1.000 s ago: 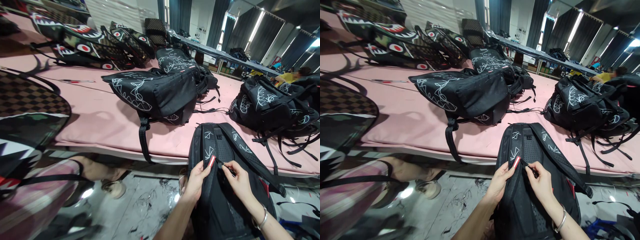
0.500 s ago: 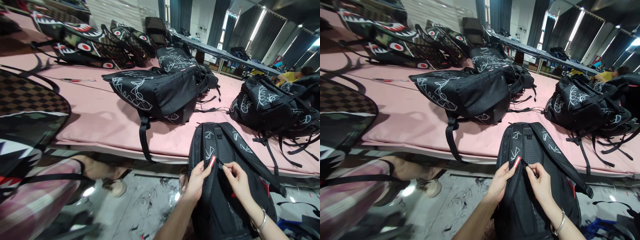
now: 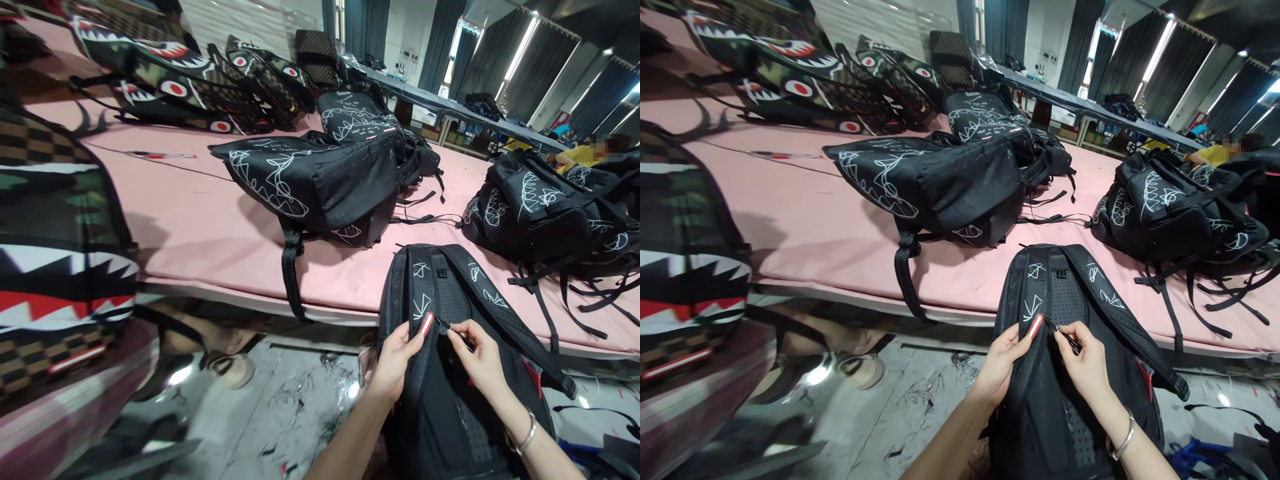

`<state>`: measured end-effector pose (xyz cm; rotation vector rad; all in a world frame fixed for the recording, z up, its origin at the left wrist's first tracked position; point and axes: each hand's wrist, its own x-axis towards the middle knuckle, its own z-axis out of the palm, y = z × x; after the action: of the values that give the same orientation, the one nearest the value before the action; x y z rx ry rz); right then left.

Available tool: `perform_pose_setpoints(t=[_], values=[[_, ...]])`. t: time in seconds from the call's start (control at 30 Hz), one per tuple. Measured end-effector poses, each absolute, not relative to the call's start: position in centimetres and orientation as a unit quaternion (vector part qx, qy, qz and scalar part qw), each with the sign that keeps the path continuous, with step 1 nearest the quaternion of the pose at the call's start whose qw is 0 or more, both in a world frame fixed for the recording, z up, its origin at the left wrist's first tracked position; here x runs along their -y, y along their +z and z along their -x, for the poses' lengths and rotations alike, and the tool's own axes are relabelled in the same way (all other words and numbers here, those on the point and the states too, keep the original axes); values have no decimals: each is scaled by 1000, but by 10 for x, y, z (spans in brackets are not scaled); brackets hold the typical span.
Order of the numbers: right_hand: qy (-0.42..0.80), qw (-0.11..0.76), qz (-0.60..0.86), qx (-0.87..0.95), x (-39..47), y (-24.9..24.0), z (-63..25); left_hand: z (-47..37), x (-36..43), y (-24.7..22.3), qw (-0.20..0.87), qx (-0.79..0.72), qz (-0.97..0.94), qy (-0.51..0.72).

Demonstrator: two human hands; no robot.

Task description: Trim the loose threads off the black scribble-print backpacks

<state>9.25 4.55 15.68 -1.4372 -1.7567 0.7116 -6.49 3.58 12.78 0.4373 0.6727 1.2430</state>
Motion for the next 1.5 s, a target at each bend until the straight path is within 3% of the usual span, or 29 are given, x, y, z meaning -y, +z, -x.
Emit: perform_pose_setpoints(t=[0.23, 0.53, 0.73, 1.0, 1.5], values=[[294, 325, 543, 716, -55, 165, -92, 68, -35, 129, 741, -290, -202, 572], [282, 327, 511, 743, -67, 164, -86, 69, -34, 124, 749, -274, -209, 566], [365, 350, 507, 698, -86, 165, -95, 84, -35, 125, 744, -304, -243, 543], [479, 206, 418, 744, -123, 179, -102, 126, -39, 127, 718, -334, -363, 491], [493, 95, 334, 798, -163, 176, -72, 151, -50, 120, 720, -320, -423, 447]])
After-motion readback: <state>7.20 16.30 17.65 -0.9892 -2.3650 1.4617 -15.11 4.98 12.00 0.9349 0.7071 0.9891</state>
